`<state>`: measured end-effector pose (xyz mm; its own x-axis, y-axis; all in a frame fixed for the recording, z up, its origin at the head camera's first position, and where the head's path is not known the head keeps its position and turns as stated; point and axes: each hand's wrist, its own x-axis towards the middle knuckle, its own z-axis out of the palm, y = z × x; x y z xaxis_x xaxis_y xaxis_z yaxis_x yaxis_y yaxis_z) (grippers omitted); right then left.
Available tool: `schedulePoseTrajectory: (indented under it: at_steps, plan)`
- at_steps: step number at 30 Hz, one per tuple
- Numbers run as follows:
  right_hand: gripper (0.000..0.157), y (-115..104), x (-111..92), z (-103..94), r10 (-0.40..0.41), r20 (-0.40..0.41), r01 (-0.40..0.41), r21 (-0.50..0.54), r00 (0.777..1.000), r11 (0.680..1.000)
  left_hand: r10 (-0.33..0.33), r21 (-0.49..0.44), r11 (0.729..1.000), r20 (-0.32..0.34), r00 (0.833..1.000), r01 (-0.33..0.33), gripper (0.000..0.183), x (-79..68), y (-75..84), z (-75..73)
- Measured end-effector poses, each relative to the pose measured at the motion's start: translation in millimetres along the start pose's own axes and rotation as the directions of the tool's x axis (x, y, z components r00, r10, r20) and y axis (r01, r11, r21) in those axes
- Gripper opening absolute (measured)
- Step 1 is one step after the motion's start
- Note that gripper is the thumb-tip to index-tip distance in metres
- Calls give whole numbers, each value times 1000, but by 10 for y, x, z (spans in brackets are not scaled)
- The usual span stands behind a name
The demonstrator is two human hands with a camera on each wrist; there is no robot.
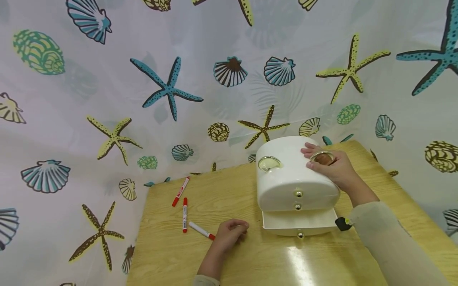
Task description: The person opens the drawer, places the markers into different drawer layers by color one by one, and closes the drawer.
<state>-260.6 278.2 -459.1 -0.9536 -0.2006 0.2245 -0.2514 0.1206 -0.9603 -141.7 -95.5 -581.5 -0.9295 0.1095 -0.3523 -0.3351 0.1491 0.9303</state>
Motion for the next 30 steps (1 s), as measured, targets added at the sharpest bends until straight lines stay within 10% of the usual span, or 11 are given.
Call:
schedulePoseTrajectory:
  at_steps: [11,22,30]
  plan:
    - [38,24,-3,-6,-21,6,21,-5,1000,1000,-6,43,999,-310,951,20,34,11,16,-300]
    - [37,50,-5,-13,-28,-1,28,-13,1000,1000,107,265,962,-597,795,70,33,-19,-72,-539]
    - [38,14,-6,-12,-16,-1,16,-10,1000,1000,111,300,945,-674,730,133,65,-54,-134,-692]
